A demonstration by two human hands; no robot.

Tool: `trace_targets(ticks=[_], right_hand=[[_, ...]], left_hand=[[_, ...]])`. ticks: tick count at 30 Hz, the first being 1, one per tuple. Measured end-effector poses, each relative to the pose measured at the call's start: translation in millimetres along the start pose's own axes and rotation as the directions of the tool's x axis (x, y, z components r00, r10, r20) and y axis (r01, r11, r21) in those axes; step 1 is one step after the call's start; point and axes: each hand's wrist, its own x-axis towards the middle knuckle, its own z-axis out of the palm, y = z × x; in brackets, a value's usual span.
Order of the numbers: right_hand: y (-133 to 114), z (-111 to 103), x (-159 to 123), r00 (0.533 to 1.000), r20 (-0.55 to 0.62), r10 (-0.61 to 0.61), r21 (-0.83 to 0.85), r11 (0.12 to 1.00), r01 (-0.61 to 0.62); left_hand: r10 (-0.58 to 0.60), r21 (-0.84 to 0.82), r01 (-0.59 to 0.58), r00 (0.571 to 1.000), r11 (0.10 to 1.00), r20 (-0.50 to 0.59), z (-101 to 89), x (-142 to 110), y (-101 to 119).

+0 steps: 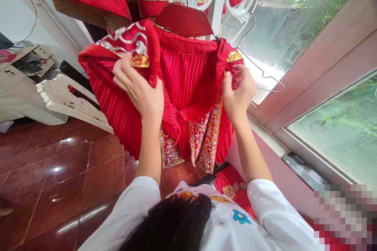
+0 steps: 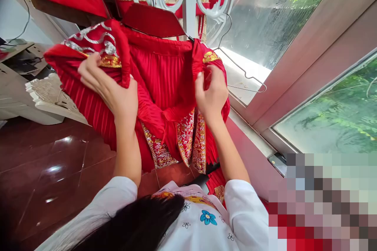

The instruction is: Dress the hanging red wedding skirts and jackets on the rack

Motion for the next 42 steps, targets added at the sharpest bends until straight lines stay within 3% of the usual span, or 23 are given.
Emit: trace_targets(ticks=[2,5,7,10,12,15,17,19,21,24,26,31,35,38,41,42], right_hand=[[-5,4,-16,0.986,0.131,0.101,-0.041,0.994,-0.097],[1,14,-34,0.957,0.238,0.166,0.009,0.985,-0.173],[5,19,-39,0.963,0.23,0.142,0.121,0.977,-0.173],[1,23,-42,0.986,0.145,0.087,0.241,0.963,-0.121],[-4,23,-42,0.993,0.107,0.055,0.243,0.967,-0.08],[-6,19,-35,0.994,0.102,0.03,0.222,0.974,-0.052],[0,14,-22,0.996,0.093,0.015,0.214,0.976,-0.034],[8,9,0,0.999,0.03,-0.029,0.171,0.985,0.024],[15,7,29,0.991,-0.035,-0.13,0.106,0.985,0.133],[23,12,71,0.954,0.054,-0.293,0.068,0.955,0.29],[26,18,88,0.932,0.168,-0.321,0.075,0.947,0.313],[28,16,105,0.936,0.264,-0.232,0.008,0.971,0.239],[17,1,118,0.943,0.325,-0.063,-0.075,0.993,0.093],[6,-7,129,0.891,0.45,0.056,-0.119,0.993,-0.002],[5,-6,134,0.798,0.585,0.147,-0.115,0.989,-0.097],[6,-4,134,0.791,0.591,0.158,-0.091,0.987,-0.129]], left_hand=[[-0.033,0.011,0.032,0.999,0.999,0.019,-3.1,-13,-10],[-0.079,0.042,0.07,0.965,0.997,0.251,-4.2,-25,-14],[-0.079,0.023,0.076,0.93,0.997,0.36,-2.2,-27,-9],[0.014,-0.142,0.054,0.898,0.988,0.44,3.3,-27,4],[0.093,-0.241,0.035,0.862,0.97,0.499,4.3,-26,15],[0.142,-0.188,-0.04,0.809,0.981,0.57,-5.2,-17,27],[0.156,-0.111,-0.117,0.858,0.987,0.49,-16.9,-2,24],[0.184,-0.061,-0.174,0.94,0.983,0.286,-26.7,22,12],[0.202,-0.013,-0.202,0.97,0.979,0.139,-30.0,51,-8],[0.217,-0.046,-0.213,0.935,0.976,0.281,-23.8,87,-37],[0.192,-0.122,-0.157,0.906,0.98,0.378,-18.2,100,-53],[0.065,-0.321,0.116,0.862,0.94,0.503,-13.6,102,-80],[-0.111,-0.238,0.295,0.812,0.925,0.573,-17.8,102,-92],[-0.098,-0.063,0.148,0.865,0.987,0.493,-24.6,106,-82],[0.061,0.057,-0.078,0.967,0.995,0.246,-28.1,101,-52],[0.085,0.106,-0.103,0.984,0.989,0.158,-27.5,95,-41]])
